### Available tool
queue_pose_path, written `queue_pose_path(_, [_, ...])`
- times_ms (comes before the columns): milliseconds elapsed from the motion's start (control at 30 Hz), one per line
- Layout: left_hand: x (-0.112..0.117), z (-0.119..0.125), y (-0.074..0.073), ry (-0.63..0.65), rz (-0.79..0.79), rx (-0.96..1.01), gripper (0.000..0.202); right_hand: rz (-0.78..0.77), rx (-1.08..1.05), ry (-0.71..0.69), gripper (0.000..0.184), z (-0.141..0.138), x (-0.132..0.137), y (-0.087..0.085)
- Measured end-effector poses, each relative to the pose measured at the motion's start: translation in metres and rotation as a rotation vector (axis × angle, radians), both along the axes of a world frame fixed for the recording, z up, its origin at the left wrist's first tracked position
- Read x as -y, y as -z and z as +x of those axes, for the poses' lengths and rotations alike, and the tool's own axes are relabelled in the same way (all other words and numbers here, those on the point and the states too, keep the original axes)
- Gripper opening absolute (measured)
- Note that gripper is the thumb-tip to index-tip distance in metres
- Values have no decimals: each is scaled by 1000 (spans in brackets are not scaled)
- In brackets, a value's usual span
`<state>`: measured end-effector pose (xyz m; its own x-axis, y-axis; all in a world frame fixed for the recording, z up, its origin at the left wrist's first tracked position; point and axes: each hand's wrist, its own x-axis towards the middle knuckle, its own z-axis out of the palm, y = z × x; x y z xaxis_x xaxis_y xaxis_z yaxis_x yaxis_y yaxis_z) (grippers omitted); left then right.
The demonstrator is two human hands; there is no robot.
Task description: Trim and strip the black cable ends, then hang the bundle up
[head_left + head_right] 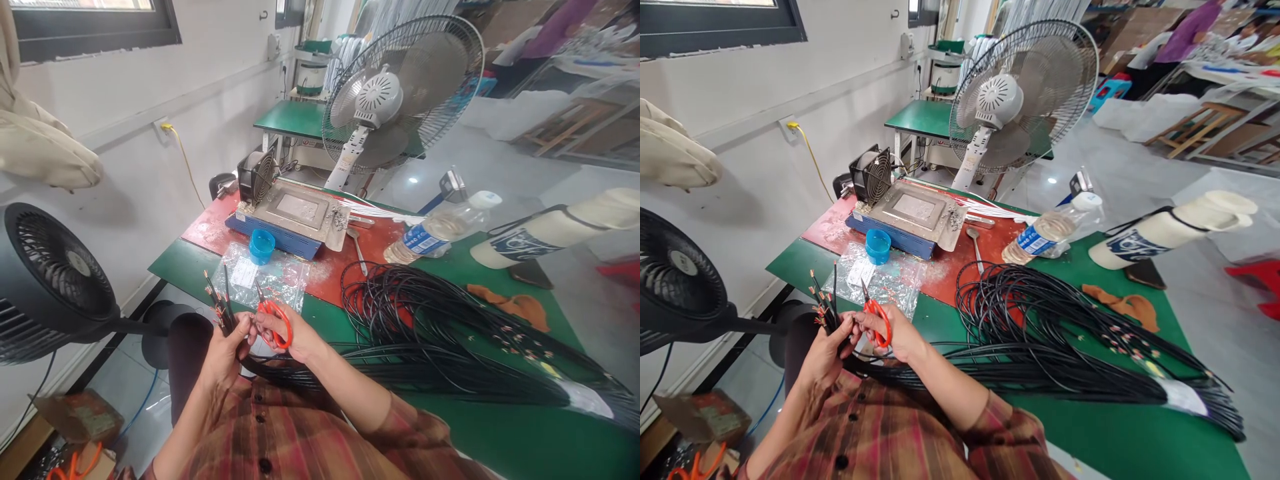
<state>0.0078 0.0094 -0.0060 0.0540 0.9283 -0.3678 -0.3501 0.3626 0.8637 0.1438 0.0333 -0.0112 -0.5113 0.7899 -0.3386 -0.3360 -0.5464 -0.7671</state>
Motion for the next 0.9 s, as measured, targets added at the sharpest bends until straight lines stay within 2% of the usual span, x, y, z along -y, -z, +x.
queue_pose_path(133, [1,-1,0,33,-29,3,24,-21,38,-11,49,3,-3,-3])
queue_pose_path(300, [2,-3,2,92,11,-13,29,-25,46,-49,46,5,-5,-4])
queue_pose_path(500, [2,-3,2,73,22,1,27,-33,4,-56,44,3,-1,-1])
queue_pose_path(900, [1,-1,-1,28,12,0,26,-1,-21,123,43,-6,2,-1])
